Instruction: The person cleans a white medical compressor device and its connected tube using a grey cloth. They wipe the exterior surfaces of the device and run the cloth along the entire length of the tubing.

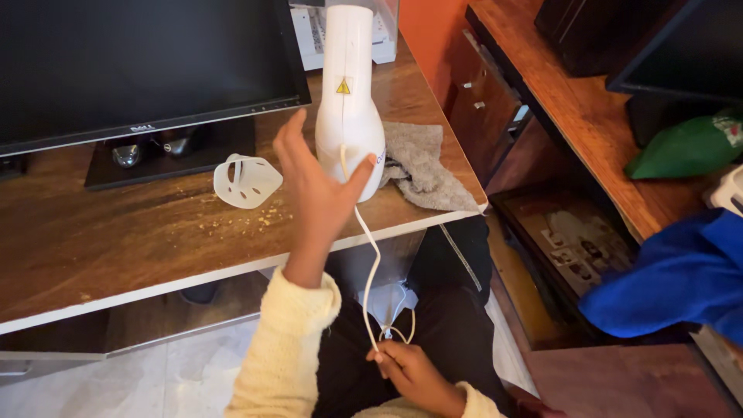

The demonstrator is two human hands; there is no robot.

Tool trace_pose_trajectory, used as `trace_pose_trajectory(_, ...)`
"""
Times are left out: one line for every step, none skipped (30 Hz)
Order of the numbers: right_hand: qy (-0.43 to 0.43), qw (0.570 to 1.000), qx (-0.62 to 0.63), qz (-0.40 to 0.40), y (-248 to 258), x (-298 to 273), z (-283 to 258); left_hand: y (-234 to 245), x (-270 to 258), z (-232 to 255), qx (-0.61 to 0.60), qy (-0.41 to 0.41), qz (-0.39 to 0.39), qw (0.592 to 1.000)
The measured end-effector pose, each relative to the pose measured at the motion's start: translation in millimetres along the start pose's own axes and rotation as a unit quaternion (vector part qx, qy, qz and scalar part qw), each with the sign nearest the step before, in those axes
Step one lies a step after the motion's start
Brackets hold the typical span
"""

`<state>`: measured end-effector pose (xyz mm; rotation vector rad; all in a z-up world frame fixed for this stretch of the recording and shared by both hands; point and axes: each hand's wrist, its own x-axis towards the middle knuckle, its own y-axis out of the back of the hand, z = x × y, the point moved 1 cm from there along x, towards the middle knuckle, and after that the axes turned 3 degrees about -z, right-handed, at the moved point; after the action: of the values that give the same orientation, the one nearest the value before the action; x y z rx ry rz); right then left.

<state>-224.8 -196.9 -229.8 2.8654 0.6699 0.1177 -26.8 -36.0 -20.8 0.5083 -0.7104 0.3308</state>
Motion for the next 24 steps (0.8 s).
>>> trace_pose_trajectory(0.018, 1.0, -0.002, -0.002, -2, 1, -5, 4, -9, 6, -0.003, 0.002, 0.0, 1.0)
trace_pose_trajectory(0.035, 0.999, -0.003, -0.004, -4, 2, -9, 8, -20, 10, -0.005, 0.005, 0.001, 1.0)
trace_pose_trajectory(0.054, 0.999, -0.005, -0.006, -6, 3, -14, 12, -32, 11, -0.008, 0.006, 0.002, 1.0)
trace_pose_trajectory(0.062, 0.998, -0.007, -0.001, -7, 5, -18, 14, -48, 10, -0.049, 0.018, 0.0, 0.999)
trace_pose_trajectory(0.069, 0.998, -0.008, 0.003, -8, 6, -23, 16, -65, 8, -0.09, 0.031, -0.001, 0.995)
trace_pose_trajectory(0.076, 0.997, -0.01, 0.006, -9, 6, -27, 19, -85, 5, -0.13, 0.044, -0.002, 0.99)
trace_pose_trajectory(0.081, 0.996, -0.02, 0.015, -8, 6, -31, 22, -107, 0, -0.128, 0.095, -0.023, 0.987)
trace_pose_trajectory(0.086, 0.996, -0.029, 0.025, -8, 5, -35, 25, -131, -4, -0.125, 0.144, -0.043, 0.981)
trace_pose_trajectory(0.091, 0.994, -0.039, 0.034, -8, 5, -39, 28, -154, -9, -0.167, 0.183, -0.07, 0.966)
trace_pose_trajectory(0.104, 0.992, -0.055, 0.043, -8, 6, -42, 30, -176, -14, -0.208, 0.22, -0.097, 0.948)
trace_pose_trajectory(0.117, 0.989, -0.072, 0.051, -8, 6, -44, 31, -197, -18, -0.253, 0.256, -0.124, 0.925)
trace_pose_trajectory(0.13, 0.986, -0.088, 0.059, -9, 5, -46, 32, -216, -20, -0.297, 0.291, -0.149, 0.897)
trace_pose_trajectory(0.142, 0.983, -0.097, 0.056, -11, 3, -47, 31, -231, -21, -0.342, 0.325, -0.173, 0.865)
trace_pose_trajectory(0.154, 0.981, -0.107, 0.053, -14, 2, -48, 33, -242, -20, -0.344, 0.321, -0.166, 0.867)
trace_pose_trajectory(0.167, 0.978, -0.115, 0.051, -17, 1, -48, 37, -252, -17, -0.345, 0.316, -0.159, 0.869)
trace_pose_trajectory(0.161, 0.979, -0.121, 0.042, -20, -1, -48, 41, -258, -14, -0.346, 0.311, -0.153, 0.872)
trace_pose_trajectory(0.155, 0.98, -0.123, 0.033, -26, -4, -48, 46, -261, -14, -0.347, 0.336, -0.146, 0.863)
trace_pose_trajectory(0.148, 0.981, -0.126, 0.024, -31, -6, -48, 50, -260, -16, -0.347, 0.361, -0.138, 0.854)
trace_pose_trajectory(0.159, 0.979, -0.126, 0.024, -33, -8, -49, 55, -258, -18, -0.348, 0.384, -0.131, 0.845)
trace_pose_trajectory(0.17, 0.977, -0.127, 0.023, -32, -10, -50, 59, -257, -18, -0.352, 0.374, -0.125, 0.849)
trace_pose_trajectory(0.181, 0.975, -0.129, 0.024, -30, -10, -51, 61, -254, -19, -0.358, 0.363, -0.121, 0.852)
trace_pose_trajectory(0.172, 0.974, -0.148, 0.009, -25, -9, -51, 64, -252, -20, -0.363, 0.352, -0.116, 0.855)
trace_pose_trajectory(0.163, 0.972, -0.169, -0.004, -17, -8, -50, 66, -250, -22, -0.38, 0.35, -0.107, 0.849)
trace_pose_trajectory(0.154, 0.97, -0.189, -0.018, -8, -5, -49, 68, -248, -23, -0.396, 0.348, -0.098, 0.844)
